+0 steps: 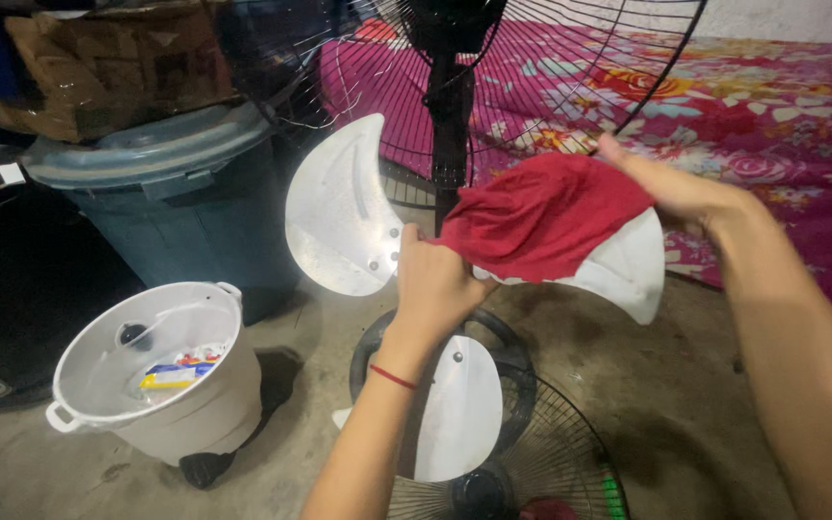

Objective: The person wipes the surfaces of three white fan blades with a red cloth, rotating the blade assembly to reach different sides. The person handles the blades one at a time, turning them over and wiping both faces.

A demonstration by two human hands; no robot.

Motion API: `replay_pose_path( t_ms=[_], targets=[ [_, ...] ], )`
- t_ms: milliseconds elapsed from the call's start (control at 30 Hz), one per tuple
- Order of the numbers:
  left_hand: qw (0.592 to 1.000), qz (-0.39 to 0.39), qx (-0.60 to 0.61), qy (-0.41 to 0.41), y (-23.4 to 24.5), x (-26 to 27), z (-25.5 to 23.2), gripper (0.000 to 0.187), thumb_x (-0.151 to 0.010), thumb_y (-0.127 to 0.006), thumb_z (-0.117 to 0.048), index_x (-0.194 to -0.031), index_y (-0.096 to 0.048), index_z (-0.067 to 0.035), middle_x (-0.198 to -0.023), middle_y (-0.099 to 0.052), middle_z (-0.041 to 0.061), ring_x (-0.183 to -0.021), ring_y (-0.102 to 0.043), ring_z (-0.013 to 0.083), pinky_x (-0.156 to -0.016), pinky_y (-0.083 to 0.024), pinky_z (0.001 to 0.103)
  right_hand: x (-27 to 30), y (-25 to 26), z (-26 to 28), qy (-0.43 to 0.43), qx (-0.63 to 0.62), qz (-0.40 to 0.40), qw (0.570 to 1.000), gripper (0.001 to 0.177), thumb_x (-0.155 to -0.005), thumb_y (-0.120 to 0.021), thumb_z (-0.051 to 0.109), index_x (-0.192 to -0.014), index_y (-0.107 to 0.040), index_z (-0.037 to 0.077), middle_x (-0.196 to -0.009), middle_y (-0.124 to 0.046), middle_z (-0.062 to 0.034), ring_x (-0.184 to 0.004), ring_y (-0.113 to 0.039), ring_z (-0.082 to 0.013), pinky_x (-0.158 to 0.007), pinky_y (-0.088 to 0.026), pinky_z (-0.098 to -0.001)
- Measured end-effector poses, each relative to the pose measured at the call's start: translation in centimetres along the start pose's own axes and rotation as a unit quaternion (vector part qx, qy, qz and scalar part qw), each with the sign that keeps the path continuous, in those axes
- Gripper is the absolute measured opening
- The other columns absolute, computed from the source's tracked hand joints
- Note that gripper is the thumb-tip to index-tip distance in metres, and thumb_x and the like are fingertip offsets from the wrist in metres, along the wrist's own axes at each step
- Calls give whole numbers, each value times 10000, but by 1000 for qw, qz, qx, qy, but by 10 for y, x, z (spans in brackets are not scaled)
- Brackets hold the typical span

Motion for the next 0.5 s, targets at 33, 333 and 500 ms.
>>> replay_pose_path(
  t_ms=[33,333,500],
  targets=[
    [1000,5,-7,-3,-2,0,-2,383,-669,-882,-395,-759,-651,-103,-588,-618,77,-596,-587,328,-781,-380,435,1,-5,-3,12,-70,32,997,590,-975,-474,601,-1281,-659,132,-1240,-707,-35,-1067,-659,-148,-932,-508,-374],
    [999,53,-9,-1,-11,8,6,406,-658,-880,-374,-793,-630,-84,-584,-632,91,-593,-604,333,-767,-381,433,23,23,22,181,-313,22,932,252,-1075,-612,233,-1220,-653,31,-1223,-693,-132,-1074,-710,-227,-1012,-563,-424],
    [988,130,-85,-17,-24,15,21,474,-621,-875,-331,-909,-617,-56,-636,-653,141,-611,-627,345,-777,-400,432,79,44,96,314,-275,29,908,301,-1122,-486,255,-1242,-601,5,-1311,-683,-211,-1121,-726,-274,-1033,-577,-445]
  ],
)
Point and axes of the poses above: each hand's wrist, its own x-axis away from the middle knuckle, its own y-axis out of the back of the hand, z = x × y, the point moved 8 cm from there along -x, towards the middle knuckle
